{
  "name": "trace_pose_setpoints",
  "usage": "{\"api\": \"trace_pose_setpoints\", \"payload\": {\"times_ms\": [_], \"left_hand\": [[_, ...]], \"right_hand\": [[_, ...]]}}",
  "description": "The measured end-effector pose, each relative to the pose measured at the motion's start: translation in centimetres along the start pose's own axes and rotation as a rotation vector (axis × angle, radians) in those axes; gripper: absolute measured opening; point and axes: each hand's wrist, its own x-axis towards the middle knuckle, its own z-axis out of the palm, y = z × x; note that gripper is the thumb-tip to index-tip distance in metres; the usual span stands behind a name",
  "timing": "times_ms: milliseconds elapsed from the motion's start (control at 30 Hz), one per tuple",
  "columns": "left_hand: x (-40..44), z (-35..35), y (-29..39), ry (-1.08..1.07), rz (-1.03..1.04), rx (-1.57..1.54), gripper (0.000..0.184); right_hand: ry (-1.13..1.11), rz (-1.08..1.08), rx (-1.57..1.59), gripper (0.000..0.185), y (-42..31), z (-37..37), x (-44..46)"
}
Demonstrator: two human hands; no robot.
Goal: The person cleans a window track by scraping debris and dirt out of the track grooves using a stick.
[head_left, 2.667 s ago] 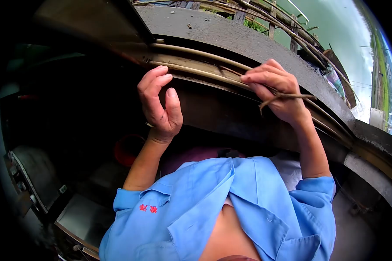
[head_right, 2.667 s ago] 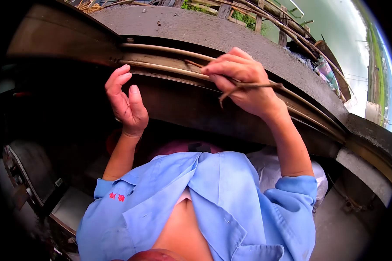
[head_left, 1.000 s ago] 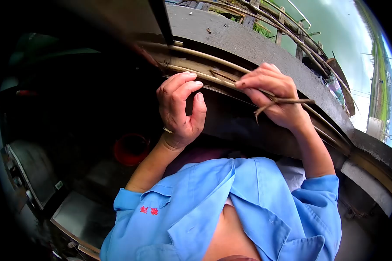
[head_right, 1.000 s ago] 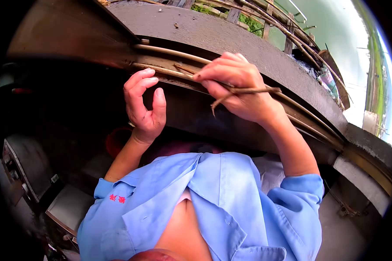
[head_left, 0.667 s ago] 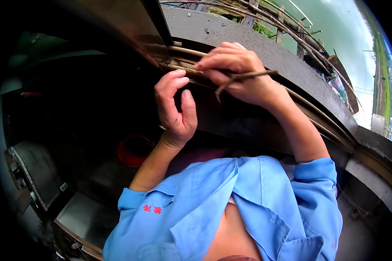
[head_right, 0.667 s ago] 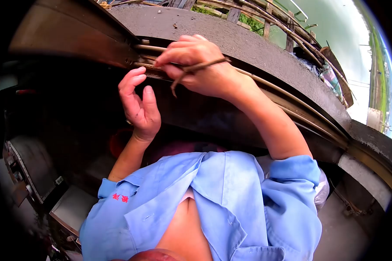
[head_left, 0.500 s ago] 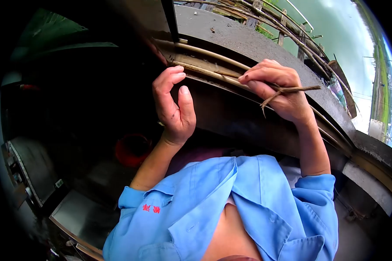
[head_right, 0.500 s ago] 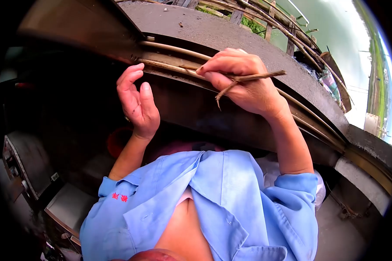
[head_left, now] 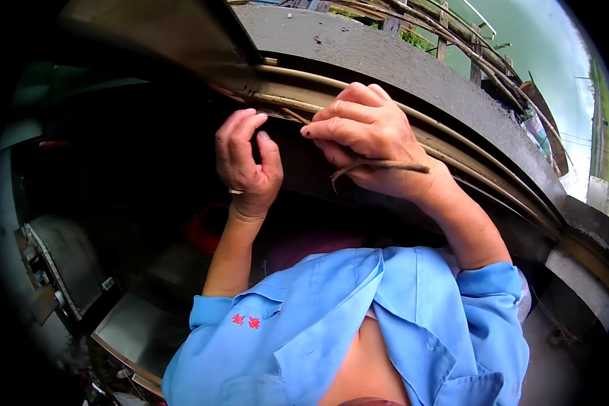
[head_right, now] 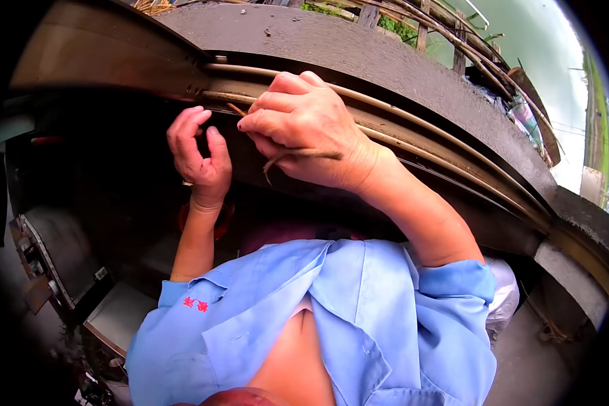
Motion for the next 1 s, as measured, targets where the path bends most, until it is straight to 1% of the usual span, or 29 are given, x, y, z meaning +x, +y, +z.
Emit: {"api": "trace_pose_setpoints", "payload": {"times_ms": [100, 133, 167, 233, 267, 333, 400, 433, 467, 500, 567, 633, 700, 733, 767, 867, 967, 1000], "left_hand": [[-0.2, 0.0, -0.1, 0.053, -0.008, -0.017, 0.026], [-0.4, 0.0, -0.1, 0.090, -0.003, -0.012, 0.025], [-0.5, 0.1, -0.1, 0.096, -0.014, -0.007, 0.025], [-0.5, 0.2, 0.0, 0.092, 0.014, -0.003, 0.026], [-0.5, 0.3, 0.1, 0.108, 0.019, -0.007, 0.026], [-0.6, 0.4, -0.2, 0.114, 0.024, -0.002, 0.027], [-0.5, 0.4, -0.4, 0.114, 0.035, 0.009, 0.027], [-0.4, 0.4, -0.4, 0.101, 0.023, 0.006, 0.027], [-0.4, 0.4, -0.5, 0.087, 0.008, 0.004, 0.028], [-0.3, 0.4, -0.5, 0.085, 0.014, 0.011, 0.028], [-0.2, 0.5, -0.5, 0.085, 0.015, -0.003, 0.028], [-0.6, 0.7, -1.0, 0.071, 0.007, 0.002, 0.028], [-0.6, 0.7, -0.7, 0.082, 0.023, 0.007, 0.028], [-0.6, 0.9, -0.7, 0.101, 0.020, -0.034, 0.028], [-0.7, 0.9, -0.7, 0.105, 0.018, -0.032, 0.028], [-0.5, 0.9, -0.7, 0.091, 0.039, -0.012, 0.028], [-0.2, 1.0, -0.9, 0.106, 0.059, -0.011, 0.027], [-0.2, 1.0, -0.9, 0.101, 0.063, -0.011, 0.027]], "right_hand": [[-0.080, 0.046, -0.027, 0.025, -0.7, -2.9, -2.3], [-0.123, 0.096, -0.043, 0.024, -0.9, -4.7, -3.6], [-0.146, 0.193, -0.009, 0.024, -1.3, -6.3, -4.8], [-0.125, 0.325, 0.050, 0.022, -1.5, -7.5, -6.6], [-0.124, 0.321, 0.050, 0.022, -1.4, -7.2, -6.3], [-0.103, 0.207, 0.076, 0.023, -0.8, -5.7, -4.6], [-0.033, -0.001, 0.005, 0.021, 0.1, -1.8, -1.9], [0.005, -0.061, 0.011, 0.019, 0.6, 0.3, -0.5], [0.026, -0.103, 0.021, 0.020, 1.2, 1.8, 0.9], [-0.007, -0.128, -0.007, 0.022, 1.2, 2.1, 2.1], [-0.042, -0.170, -0.136, 0.022, 0.7, 1.7, 2.0], [-0.069, -0.129, -0.084, 0.023, 0.5, -0.5, 0.3], [-0.127, -0.067, -0.141, 0.030, -0.1, -3.0, -1.6], [-0.131, -0.058, -0.140, 0.030, -0.4, -3.1, -2.1], [-0.129, -0.044, -0.144, 0.031, -0.6, -3.0, -2.4], [-0.142, -0.102, -0.177, 0.032, -0.7, -0.8, -0.1], [-0.053, -0.146, -0.053, 0.030, 1.0, 2.1, 2.3], [-0.073, -0.144, -0.045, 0.030, 1.0, 1.6, 2.3]]}}
